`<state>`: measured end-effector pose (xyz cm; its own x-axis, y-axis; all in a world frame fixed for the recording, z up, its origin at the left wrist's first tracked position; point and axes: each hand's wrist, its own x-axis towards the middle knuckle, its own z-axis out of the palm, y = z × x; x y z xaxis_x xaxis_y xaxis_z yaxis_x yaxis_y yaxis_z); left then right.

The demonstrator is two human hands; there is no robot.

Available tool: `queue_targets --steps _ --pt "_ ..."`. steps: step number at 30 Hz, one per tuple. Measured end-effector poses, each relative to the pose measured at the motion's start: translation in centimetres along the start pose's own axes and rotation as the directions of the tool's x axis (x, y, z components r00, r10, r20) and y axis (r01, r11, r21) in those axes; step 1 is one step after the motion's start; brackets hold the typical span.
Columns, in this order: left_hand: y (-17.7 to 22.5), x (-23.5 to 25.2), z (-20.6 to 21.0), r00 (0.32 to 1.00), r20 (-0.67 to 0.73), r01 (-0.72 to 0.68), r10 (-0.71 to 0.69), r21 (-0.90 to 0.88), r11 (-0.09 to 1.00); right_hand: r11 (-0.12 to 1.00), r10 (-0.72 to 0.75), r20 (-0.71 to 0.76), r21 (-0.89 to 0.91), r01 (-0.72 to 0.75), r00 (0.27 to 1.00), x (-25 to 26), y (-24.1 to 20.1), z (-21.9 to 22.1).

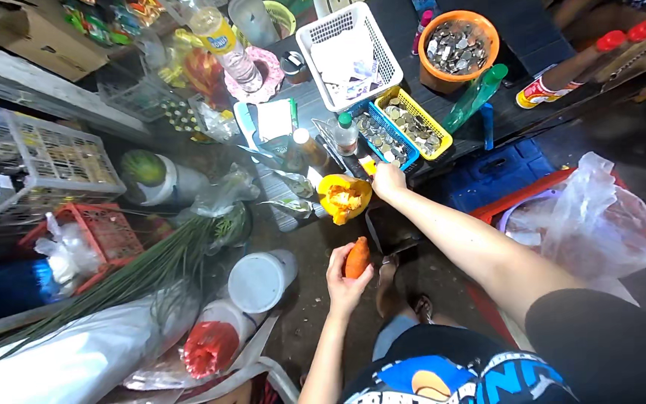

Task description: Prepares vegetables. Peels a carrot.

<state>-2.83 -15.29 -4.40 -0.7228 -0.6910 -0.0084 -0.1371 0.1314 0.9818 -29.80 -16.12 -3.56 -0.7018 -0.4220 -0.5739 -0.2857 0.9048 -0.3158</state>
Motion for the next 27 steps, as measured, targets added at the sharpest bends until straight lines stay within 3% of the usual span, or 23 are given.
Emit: queue_targets --steps 3,6,9,12,15,18,22,24,27 --pt "-0.2 -0.1 -0.1 0.996 -0.049 0.071 -0.071 -0.013 0.997 0.997 0.026 0.02 -0.078 -0.025 0.999 -1.6 0.9 0.3" --pt "0.6 0.0 -0.1 0.948 -0.057 0.3 -0.313 -0.163 0.94 0.973 0.05 0.029 -0.226 -0.042 0.998 -3.2 1.2 0.6" --pt "1.1 0.5 -0.3 0.865 0.155 0.489 -0.477 -0.475 0.732 0.949 0.039 -0.022 -0.312 -0.044 0.999 -2.7 2.0 2.2" --pt "1.7 0.7 -0.6 0.797 0.424 0.59 -0.43 -0.696 0.408 0.937 -0.009 -0.046 -0.35 -0.008 0.999 -2.7 3.0 3.2" --pt "1.9 0.8 -0.5 0.812 0.501 0.579 -0.298 -0.755 0.307 0.954 0.012 0.012 -0.299 -0.008 1.0 -5.3 4.0 2.4" --pt "2.5 1.5 0.1 0.809 0.528 0.585 -0.258 -0.685 0.433 0.983 -0.026 0.047 -0.178 0.034 0.999 -9.7 7.5 1.5" --pt "3.7 2.8 1.5 0.827 0.474 0.466 -0.303 -0.275 0.841 0.965 -0.017 0.217 0.259 -0.041 0.976 -15.7 14.9 0.1" --pt "4.1 3.2 3.1 0.839 0.441 0.366 -0.319 -0.022 0.93 0.884 -0.046 0.178 0.465 -0.043 0.983 -19.3 19.7 1.0" --pt "4.9 3.1 6.2 0.861 0.391 0.246 -0.326 0.241 0.939 0.777 -0.102 -0.032 0.622 0.1 0.994 -25.1 24.7 2.3"
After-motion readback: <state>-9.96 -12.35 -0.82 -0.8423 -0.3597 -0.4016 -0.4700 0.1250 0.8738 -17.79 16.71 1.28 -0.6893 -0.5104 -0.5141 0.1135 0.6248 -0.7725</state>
